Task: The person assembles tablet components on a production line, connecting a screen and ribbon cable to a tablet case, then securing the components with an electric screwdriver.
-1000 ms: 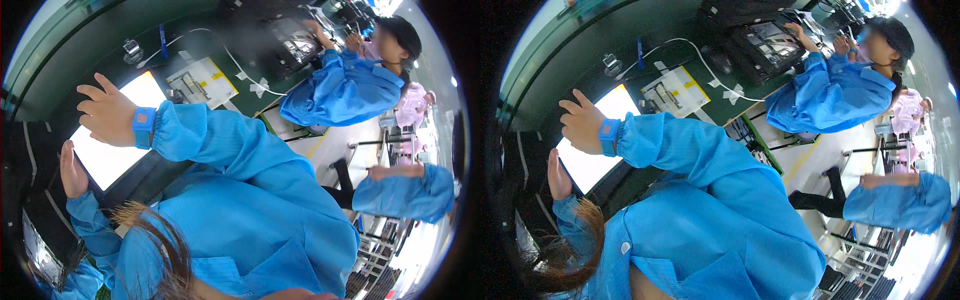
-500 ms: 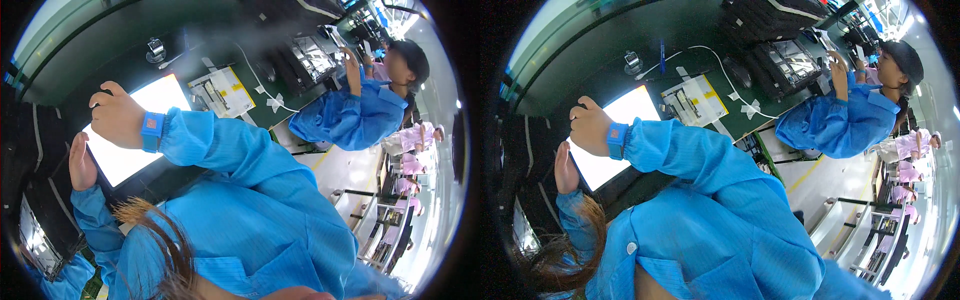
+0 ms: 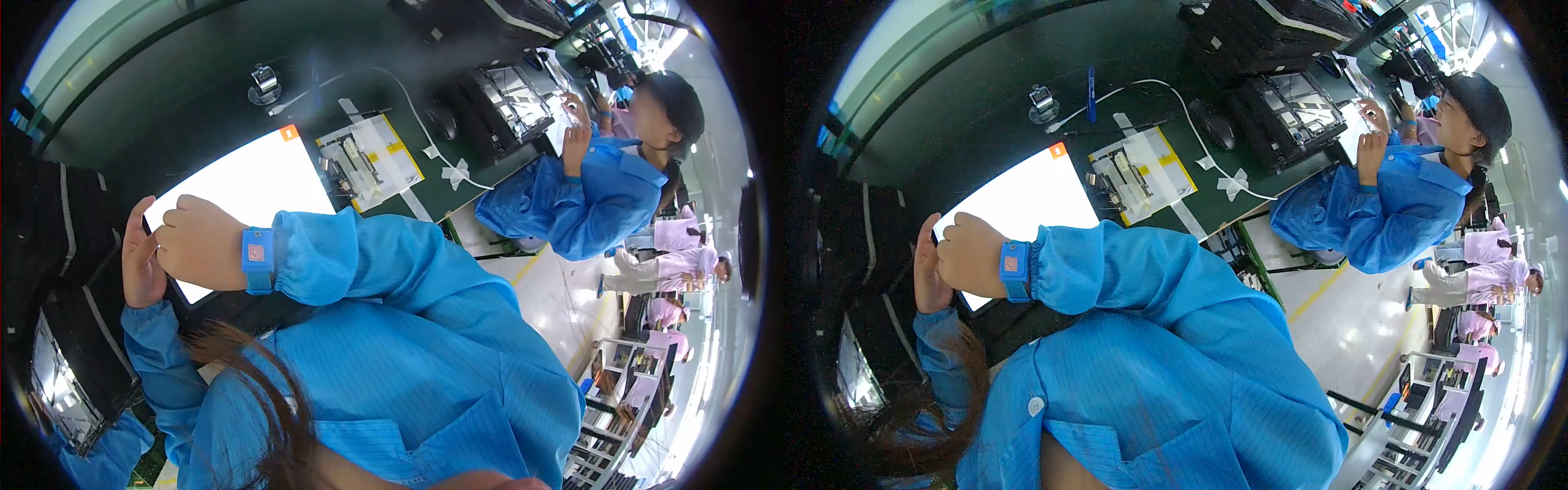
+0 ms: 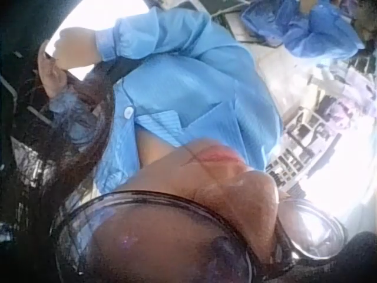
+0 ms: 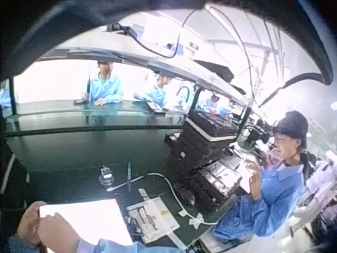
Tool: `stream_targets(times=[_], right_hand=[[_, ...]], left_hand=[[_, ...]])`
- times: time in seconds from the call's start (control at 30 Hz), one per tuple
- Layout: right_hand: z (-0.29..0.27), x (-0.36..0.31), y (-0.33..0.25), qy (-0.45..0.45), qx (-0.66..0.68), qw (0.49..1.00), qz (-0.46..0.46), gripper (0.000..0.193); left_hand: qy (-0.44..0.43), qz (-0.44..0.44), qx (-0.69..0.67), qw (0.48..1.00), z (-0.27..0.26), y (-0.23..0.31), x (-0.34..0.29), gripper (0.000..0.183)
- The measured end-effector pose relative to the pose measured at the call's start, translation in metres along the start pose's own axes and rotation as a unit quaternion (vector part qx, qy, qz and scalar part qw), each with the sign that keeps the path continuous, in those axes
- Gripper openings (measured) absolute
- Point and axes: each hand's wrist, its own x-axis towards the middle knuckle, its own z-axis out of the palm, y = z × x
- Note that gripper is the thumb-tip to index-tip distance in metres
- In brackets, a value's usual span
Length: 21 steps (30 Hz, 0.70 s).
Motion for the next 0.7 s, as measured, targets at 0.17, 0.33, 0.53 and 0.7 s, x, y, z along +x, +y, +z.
stream_targets(times=[0.17, 0.33, 0.53, 0.7], right_hand=[[-0.045, -0.017, 0.013, -0.093, 0.035, 0.995, -0.005, 0.043], [-0.075, -0.056, 0.049, -0.174, -0.089, 0.971, 0.138, 0.055], [-0.091, -0.07, 0.048, -0.075, -0.043, 0.981, 0.173, 0.056], [-0.065, -0.064, 0.03, -0.145, 0.056, 0.987, 0.05, 0.044]], left_hand=[[0.066, 0.004, 0.01, 0.998, 0.02, 0.011, -0.001, 0.05], [0.083, -0.004, 0.009, 0.996, 0.016, 0.008, -0.013, 0.051], [0.089, 0.003, 0.016, 0.996, 0.024, 0.013, -0.003, 0.035], [0.142, -0.032, -0.051, 0.988, 0.033, 0.018, -0.002, 0.052]])
